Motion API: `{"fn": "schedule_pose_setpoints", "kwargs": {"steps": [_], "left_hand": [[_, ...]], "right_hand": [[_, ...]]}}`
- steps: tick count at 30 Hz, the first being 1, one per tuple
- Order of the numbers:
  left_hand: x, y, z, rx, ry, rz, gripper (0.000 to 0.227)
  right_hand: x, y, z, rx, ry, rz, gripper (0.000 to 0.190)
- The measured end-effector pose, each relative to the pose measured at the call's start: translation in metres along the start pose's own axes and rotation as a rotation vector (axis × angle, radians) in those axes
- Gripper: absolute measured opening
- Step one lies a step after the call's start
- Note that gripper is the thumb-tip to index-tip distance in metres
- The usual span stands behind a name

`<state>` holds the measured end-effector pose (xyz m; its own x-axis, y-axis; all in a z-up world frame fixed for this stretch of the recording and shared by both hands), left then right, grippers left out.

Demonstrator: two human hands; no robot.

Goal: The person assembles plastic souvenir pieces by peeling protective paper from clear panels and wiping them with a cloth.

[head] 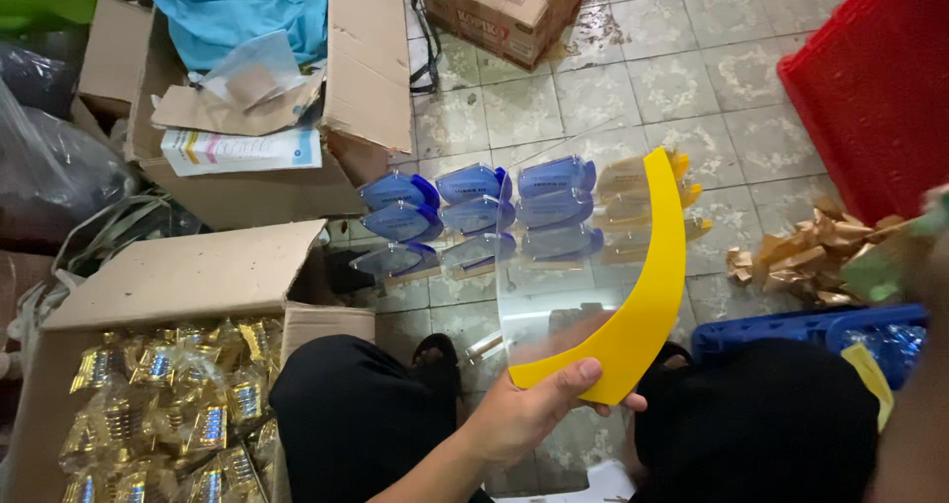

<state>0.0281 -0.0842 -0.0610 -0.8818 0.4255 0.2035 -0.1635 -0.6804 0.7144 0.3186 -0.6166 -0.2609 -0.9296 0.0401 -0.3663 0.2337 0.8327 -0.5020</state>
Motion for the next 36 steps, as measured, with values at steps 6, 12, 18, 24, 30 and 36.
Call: {"fn": "schedule_pose_setpoints", "kwargs": {"steps": [6, 12, 18, 24, 30, 36], "left_hand": [[0.002, -0.009, 0.011, -0.002, -0.07, 0.101, 0.077], [-0.005, -0.022, 0.021, 0.028, 0.033, 0.179, 0.073], [-0.008, -0.025, 0.029, -0.071, -0.023, 0.322, 0.076], [-0.008, -0.029, 0.027, -0.174, -0.108, 0.394, 0.076], [-0.009, -0.031, 0.026, -0.167, -0.095, 0.417, 0.072], [-0.01, -0.03, 0.028, -0.171, -0.194, 0.424, 0.077]], "right_hand": [[0.033, 0.091, -0.308, 0.225, 0.123, -0.031, 0.037], [0.117, 0.178, -0.084, 0.42, 0.244, -0.248, 0.033], [0.195, 0.204, 0.018, 0.531, 0.253, -0.221, 0.034], [0.19, 0.205, -0.02, 0.451, 0.161, -0.252, 0.036], [0.187, 0.208, -0.103, 0.419, 0.124, -0.182, 0.051], [0.221, 0.231, -0.084, 0.541, 0.205, -0.334, 0.058]]}}
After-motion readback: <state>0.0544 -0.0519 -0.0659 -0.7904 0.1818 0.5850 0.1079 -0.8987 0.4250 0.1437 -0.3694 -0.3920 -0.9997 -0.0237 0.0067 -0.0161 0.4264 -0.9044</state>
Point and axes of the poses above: each hand's wrist, its own x-axis away from the middle knuckle, its own y-axis out of the palm, z = x × y, the point moved 6 cm from there along -x, towards the middle knuckle
